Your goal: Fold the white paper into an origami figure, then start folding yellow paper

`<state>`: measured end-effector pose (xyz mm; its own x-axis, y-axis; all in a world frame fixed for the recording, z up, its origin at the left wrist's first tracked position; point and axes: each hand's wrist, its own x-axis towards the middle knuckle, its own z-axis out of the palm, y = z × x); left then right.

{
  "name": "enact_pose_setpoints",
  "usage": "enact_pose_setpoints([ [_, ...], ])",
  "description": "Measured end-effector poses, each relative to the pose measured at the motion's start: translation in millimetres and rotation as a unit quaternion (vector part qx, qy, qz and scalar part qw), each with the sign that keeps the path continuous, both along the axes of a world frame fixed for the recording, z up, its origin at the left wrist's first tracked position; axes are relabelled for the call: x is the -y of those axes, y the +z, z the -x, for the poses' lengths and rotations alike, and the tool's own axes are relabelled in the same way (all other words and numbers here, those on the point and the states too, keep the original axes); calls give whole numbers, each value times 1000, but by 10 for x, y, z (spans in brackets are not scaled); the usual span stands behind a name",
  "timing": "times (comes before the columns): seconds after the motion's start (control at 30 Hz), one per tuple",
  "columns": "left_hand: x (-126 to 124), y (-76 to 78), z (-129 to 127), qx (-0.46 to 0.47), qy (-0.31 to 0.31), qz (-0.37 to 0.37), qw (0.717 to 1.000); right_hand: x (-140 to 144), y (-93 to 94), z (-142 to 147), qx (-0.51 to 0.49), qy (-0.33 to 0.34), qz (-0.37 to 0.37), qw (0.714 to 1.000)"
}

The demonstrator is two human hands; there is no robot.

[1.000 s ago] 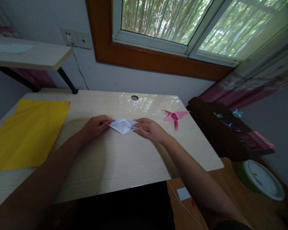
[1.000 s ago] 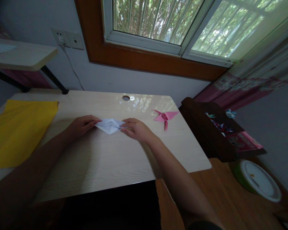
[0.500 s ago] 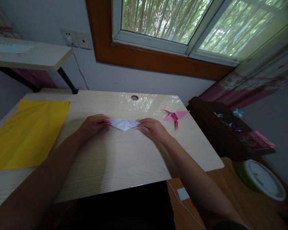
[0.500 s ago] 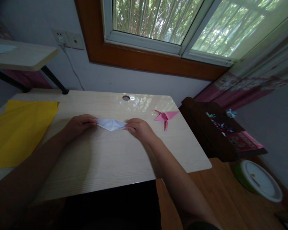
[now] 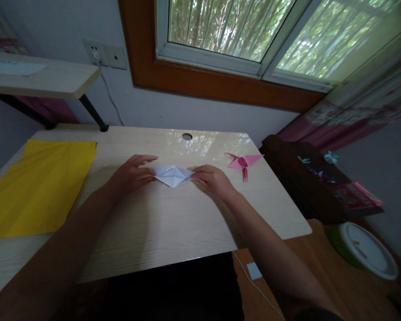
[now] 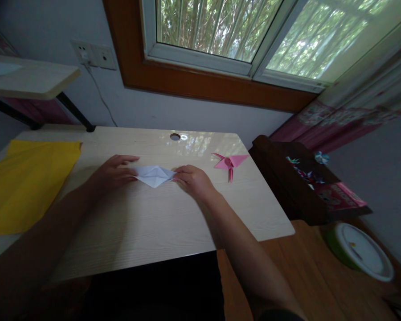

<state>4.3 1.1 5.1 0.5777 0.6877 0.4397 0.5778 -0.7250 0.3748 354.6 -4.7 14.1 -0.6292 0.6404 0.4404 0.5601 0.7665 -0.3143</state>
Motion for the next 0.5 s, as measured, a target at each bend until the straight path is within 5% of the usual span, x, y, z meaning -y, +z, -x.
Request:
enact_pose_setpoints([
  [0.2,175,197,-292,-144,-21,-107,984,5,121,61,42,18,-6,999],
  [0.5,169,65,-417,-176,-20,-108,978,231,329,208,123,-37,-101,987],
])
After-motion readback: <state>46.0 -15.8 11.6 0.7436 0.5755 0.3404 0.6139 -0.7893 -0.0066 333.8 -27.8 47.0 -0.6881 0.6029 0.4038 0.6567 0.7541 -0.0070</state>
